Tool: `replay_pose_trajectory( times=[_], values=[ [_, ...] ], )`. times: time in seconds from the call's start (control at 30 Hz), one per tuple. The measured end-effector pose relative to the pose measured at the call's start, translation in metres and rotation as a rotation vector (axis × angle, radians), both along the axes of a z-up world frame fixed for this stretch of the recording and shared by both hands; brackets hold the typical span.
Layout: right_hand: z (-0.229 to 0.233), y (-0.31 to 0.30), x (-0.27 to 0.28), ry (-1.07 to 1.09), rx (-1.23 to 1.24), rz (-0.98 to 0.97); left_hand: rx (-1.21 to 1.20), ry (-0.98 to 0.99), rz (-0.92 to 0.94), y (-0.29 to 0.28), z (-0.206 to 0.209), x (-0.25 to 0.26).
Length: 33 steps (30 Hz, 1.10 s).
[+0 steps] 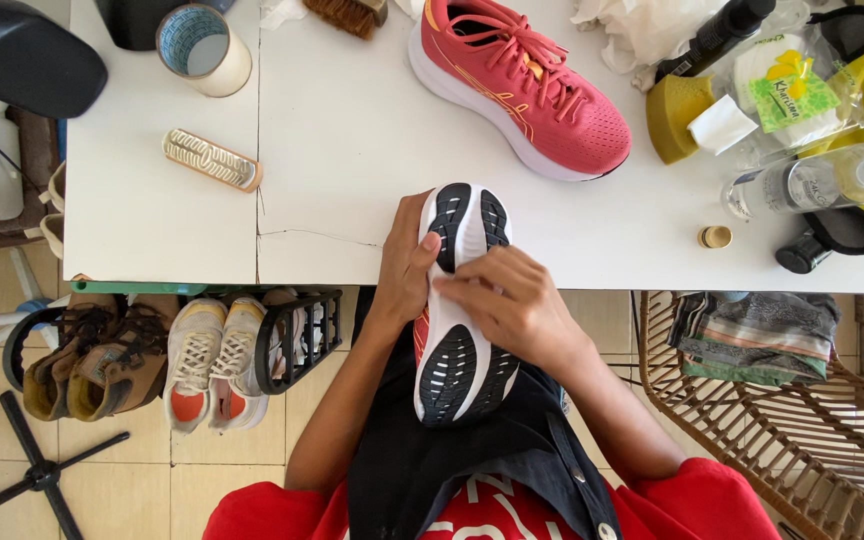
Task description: The person applies cleaning solution to a small wipe and cleans the white midsole and black outsole of a pink athletic shoe, handling the shoe to reach different areas of the sole.
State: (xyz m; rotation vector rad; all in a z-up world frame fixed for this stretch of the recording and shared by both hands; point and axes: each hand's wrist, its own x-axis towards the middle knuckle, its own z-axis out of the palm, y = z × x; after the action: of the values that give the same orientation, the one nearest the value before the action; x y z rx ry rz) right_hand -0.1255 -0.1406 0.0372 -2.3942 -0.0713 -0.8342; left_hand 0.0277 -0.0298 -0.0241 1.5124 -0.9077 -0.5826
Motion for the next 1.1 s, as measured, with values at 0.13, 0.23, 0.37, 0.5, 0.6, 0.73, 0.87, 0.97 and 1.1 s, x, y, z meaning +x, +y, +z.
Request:
replay_pose_trajectory(
  times=[0.13, 0.23, 0.37, 0.5, 0.6, 0.73, 0.87, 0.97, 1.1],
  values=[
    [0.005, 0.002, -0.011, -0.009, 0.033, 0.152, -0.016, 0.023, -0.006, -0.001, -0.006, 0.001],
    [0.005, -0.007, -0.019, 0.042, 0.042, 0.194, 0.012, -0.01, -0.015, -0.001, -0.006, -0.002],
    [-0.031, -0.022, -0.026, -0.035, 0.963, 0.095, -0.044, 0.015, -0.003, -0.004, -0.005, 0.0],
    [-0.054, -0.027, -0.026, -0.085, 1.655, 0.119, -0.05, 0.015, -0.023, -0.003, -0.007, 0.002],
    [-0.065, -0.027, -0.025, -0.064, 1.697, 0.112, -0.069, 0.02, -0.015, -0.004, -0.008, 0.001],
    [-0.035, -0.021, -0.019, -0.06, 1.534, 0.145, -0.07, 0.039, 0.008, -0.004, -0.01, -0.001],
    [-0.004, -0.003, -0.007, 0.085, 0.45, -0.031, -0.073, 0.01, 0.008, -0.005, -0.009, -0.001],
    [0.001, 0.002, -0.008, 0.067, 0.212, 0.023, -0.061, 0.003, 0.01, -0.003, -0.013, -0.002],
    [0.027, -0.006, -0.008, 0.107, 0.133, 0.323, -0.064, -0.013, 0.004, -0.004, -0.011, 0.001]
  ],
)
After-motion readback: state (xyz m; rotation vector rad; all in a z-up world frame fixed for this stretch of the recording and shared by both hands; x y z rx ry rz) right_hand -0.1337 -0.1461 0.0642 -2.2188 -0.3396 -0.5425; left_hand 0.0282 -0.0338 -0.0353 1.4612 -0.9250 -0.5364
